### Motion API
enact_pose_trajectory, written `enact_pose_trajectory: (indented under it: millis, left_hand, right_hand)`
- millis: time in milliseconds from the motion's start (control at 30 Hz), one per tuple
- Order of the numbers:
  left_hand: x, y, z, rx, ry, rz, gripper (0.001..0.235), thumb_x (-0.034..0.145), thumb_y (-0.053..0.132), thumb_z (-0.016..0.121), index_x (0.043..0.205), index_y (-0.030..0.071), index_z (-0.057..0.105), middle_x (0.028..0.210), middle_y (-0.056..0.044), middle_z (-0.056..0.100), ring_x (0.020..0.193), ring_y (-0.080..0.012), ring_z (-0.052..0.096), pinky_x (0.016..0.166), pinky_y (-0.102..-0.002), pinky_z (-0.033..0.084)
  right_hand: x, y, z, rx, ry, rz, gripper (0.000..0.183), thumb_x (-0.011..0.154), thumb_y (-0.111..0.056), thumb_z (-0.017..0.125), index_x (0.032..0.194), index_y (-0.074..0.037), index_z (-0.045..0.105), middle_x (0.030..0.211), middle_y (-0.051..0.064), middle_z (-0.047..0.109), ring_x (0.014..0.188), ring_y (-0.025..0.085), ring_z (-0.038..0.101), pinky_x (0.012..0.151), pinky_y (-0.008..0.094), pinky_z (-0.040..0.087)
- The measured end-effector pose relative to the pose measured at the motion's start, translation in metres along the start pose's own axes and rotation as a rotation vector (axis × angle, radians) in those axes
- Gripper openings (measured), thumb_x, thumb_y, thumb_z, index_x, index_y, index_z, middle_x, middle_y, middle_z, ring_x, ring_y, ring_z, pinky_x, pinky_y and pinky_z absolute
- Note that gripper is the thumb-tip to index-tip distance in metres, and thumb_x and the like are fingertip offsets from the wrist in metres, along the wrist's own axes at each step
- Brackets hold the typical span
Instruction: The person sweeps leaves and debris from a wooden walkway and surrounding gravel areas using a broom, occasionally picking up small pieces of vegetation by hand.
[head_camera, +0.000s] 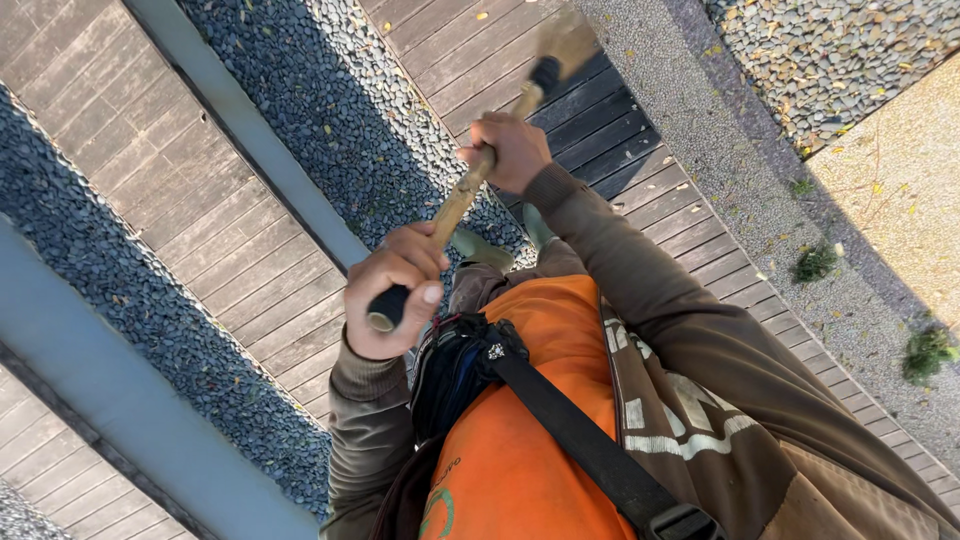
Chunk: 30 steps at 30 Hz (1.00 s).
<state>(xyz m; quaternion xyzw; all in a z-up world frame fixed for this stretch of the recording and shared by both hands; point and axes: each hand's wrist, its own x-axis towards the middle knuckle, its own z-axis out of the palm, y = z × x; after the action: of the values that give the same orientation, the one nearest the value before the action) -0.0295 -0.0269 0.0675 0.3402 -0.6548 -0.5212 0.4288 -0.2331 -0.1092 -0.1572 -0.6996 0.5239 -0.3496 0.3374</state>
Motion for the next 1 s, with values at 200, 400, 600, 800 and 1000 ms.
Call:
enact_pose_trajectory:
  millis: [200,400,600,800,1000]
  left_hand:
    - [0.066,-0.079,0.031,0.404,-0.177,0.052,0.022,0.095,-0.001,0.072,0.086,0.003,0.052,0.084,-0.011,0.060,0.082,-0.0286,0.062,0.084,-0.039,0.051]
    - [0.062,-0.136,0.003,0.453,-0.167,0.030,0.021,0.095,0.000,0.073,0.089,0.003,0.053,0.089,-0.009,0.062,0.108,-0.0290,0.070,0.112,-0.051,0.045]
    - [0.006,-0.123,-0.025,0.049,-0.021,-0.236,0.016,0.102,0.009,0.067,0.093,0.003,0.055,0.102,-0.007,0.066,0.124,-0.0284,0.061,0.109,-0.048,0.047]
    - [0.006,-0.046,0.005,-0.223,0.066,-0.041,0.019,0.104,0.014,0.066,0.092,0.006,0.055,0.093,-0.008,0.060,0.105,-0.0245,0.062,0.113,-0.050,0.046]
    - [0.044,-0.057,0.080,0.327,-0.355,0.070,0.025,0.097,0.013,0.075,0.085,0.009,0.054,0.080,-0.008,0.052,0.077,-0.0240,0.054,0.084,-0.041,0.047]
  right_hand:
    - [0.076,0.044,0.053,0.092,0.040,-0.205,0.025,0.090,-0.029,0.078,0.099,-0.012,0.061,0.111,0.005,0.068,0.105,0.032,0.067,0.083,0.043,0.056]
    - [0.071,0.081,0.062,-0.107,-0.069,0.104,0.026,0.091,-0.015,0.074,0.114,-0.023,0.065,0.130,0.000,0.066,0.121,0.028,0.064,0.086,0.043,0.056]
    - [-0.001,0.076,0.001,-0.315,-0.078,0.150,0.032,0.079,-0.023,0.082,0.104,-0.014,0.065,0.113,0.006,0.065,0.118,0.033,0.061,0.082,0.048,0.055]
    - [-0.036,0.049,-0.002,-0.177,0.115,0.160,0.026,0.090,-0.031,0.076,0.082,-0.008,0.067,0.087,0.011,0.067,0.090,0.038,0.063,0.072,0.048,0.051]
    - [0.008,0.080,0.023,0.255,0.037,0.051,0.033,0.090,-0.034,0.076,0.091,-0.004,0.063,0.086,0.011,0.065,0.081,0.034,0.064,0.074,0.043,0.051]
